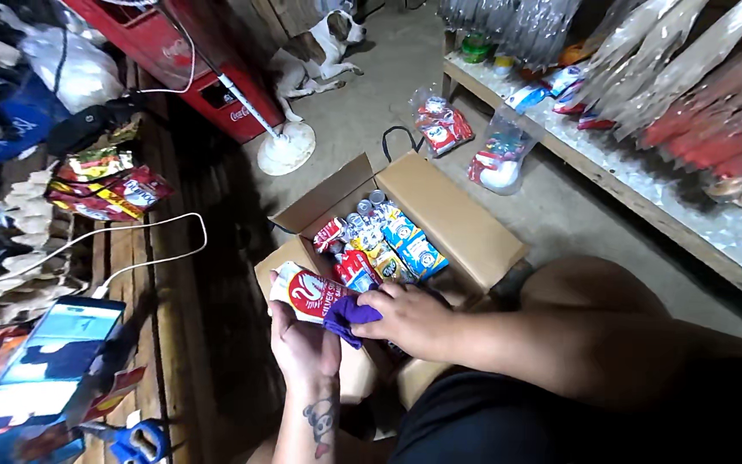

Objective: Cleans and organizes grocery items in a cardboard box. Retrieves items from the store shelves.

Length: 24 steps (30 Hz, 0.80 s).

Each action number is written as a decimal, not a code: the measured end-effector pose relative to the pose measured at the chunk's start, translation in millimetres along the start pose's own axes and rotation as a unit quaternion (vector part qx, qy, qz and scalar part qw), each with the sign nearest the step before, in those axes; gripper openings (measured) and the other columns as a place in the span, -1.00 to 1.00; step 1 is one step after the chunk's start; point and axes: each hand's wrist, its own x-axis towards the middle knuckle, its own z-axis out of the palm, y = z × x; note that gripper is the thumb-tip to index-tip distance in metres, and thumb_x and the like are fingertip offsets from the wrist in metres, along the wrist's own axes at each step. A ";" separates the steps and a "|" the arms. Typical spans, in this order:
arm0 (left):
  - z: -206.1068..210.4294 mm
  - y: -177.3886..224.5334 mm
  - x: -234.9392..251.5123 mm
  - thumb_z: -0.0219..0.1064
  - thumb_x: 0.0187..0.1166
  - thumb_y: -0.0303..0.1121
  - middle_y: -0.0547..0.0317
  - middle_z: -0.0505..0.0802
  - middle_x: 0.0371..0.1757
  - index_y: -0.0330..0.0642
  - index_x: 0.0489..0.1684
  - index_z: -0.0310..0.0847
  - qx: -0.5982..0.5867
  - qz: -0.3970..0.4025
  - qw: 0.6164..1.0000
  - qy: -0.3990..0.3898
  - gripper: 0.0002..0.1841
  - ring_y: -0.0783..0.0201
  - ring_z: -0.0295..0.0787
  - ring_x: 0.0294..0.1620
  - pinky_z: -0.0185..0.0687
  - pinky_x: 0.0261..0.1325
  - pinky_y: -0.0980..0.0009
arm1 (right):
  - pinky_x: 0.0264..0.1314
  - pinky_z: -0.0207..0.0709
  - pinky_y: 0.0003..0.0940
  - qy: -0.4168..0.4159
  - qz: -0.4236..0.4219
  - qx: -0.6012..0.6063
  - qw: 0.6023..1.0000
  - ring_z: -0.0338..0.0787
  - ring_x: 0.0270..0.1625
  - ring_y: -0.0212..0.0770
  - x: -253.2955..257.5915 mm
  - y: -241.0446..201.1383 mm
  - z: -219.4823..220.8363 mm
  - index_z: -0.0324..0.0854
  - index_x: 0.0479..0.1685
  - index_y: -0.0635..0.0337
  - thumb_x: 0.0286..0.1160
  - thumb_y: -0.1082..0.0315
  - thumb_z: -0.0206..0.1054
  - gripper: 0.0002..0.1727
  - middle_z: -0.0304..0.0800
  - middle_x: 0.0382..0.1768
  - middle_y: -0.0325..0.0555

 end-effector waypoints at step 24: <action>35.9 -6.4 -25.3 -0.48 0.88 -0.20 0.28 0.79 0.01 -0.16 0.37 0.24 0.112 -0.029 0.993 -0.034 -0.57 0.37 0.80 0.07 0.76 0.18 0.28 | 0.63 0.39 0.06 0.271 -0.004 0.197 0.942 0.52 0.61 0.18 17.8 21.1 -10.5 0.67 0.49 0.02 0.58 0.25 0.39 -0.53 0.49 0.60 0.21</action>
